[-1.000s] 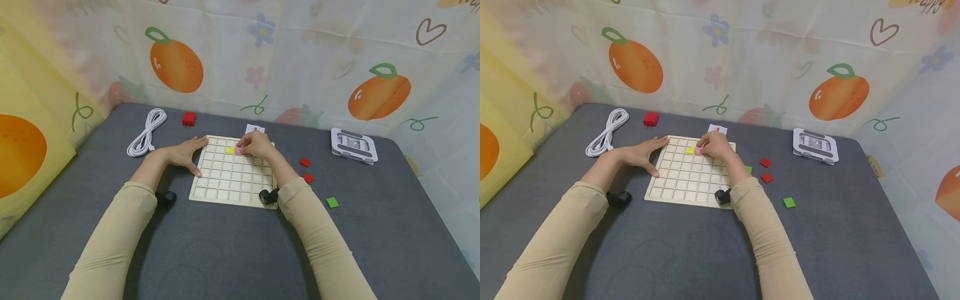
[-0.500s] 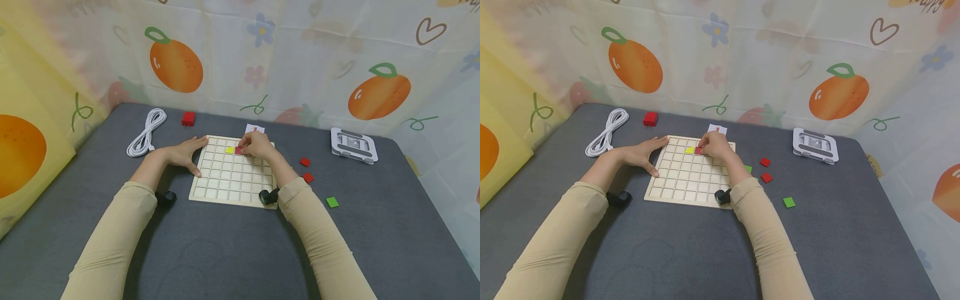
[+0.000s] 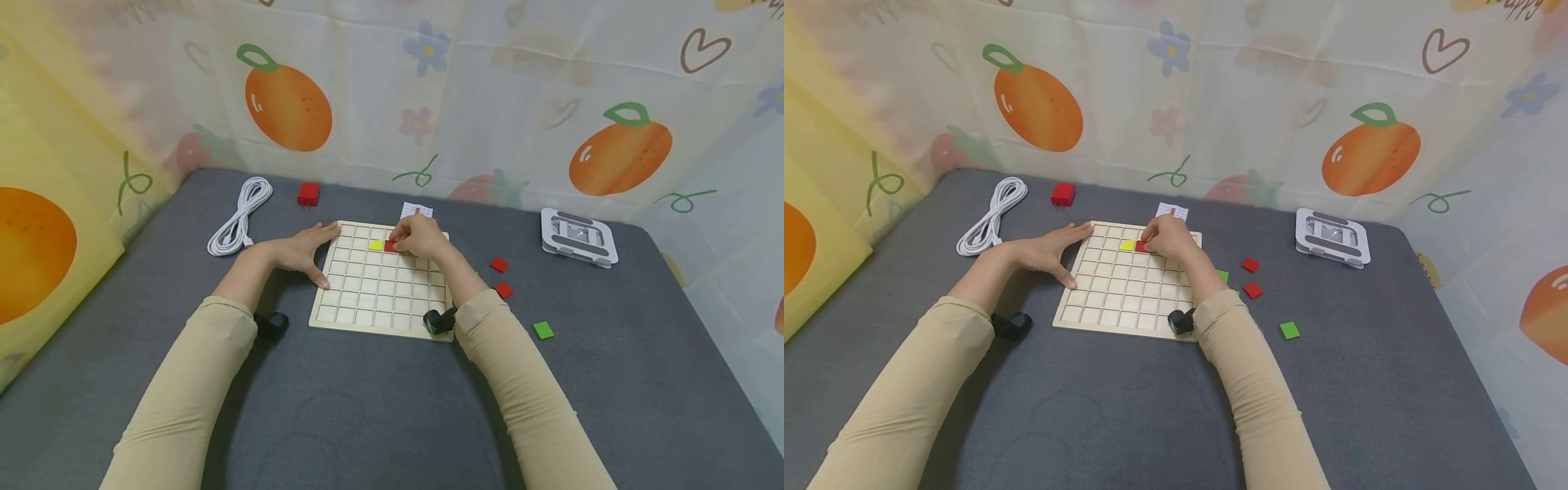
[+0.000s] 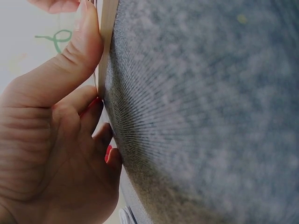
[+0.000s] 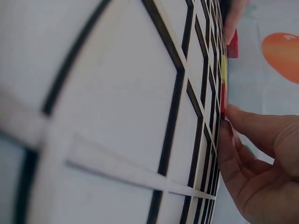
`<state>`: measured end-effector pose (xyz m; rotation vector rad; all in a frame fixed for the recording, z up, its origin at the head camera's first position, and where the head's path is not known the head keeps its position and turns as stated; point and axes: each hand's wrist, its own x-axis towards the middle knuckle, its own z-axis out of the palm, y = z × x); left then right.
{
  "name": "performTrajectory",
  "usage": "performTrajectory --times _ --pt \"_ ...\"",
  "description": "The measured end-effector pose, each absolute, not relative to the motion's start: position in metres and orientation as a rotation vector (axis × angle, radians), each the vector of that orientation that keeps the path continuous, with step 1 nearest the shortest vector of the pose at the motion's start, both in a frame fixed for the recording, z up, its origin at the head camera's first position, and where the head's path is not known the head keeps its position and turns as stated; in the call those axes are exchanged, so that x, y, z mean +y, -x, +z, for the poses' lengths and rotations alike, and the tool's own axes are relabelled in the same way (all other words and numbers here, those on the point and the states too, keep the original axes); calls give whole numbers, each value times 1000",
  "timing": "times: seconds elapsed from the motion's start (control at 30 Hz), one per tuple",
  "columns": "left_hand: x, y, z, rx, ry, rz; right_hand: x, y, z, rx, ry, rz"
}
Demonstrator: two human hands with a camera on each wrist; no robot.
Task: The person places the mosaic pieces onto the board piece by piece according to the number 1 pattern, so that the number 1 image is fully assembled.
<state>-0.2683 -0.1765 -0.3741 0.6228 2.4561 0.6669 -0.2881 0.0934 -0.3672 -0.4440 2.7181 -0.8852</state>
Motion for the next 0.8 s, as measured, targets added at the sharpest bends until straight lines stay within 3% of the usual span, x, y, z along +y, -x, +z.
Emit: performTrajectory --times 0.3,0.8 --pt "-178 270 -375 2448 -639 668 107 289 -357 2611 398 -1043" --pt "-178 270 -375 2451 -618 672 170 297 -342 2627 292 -1100"
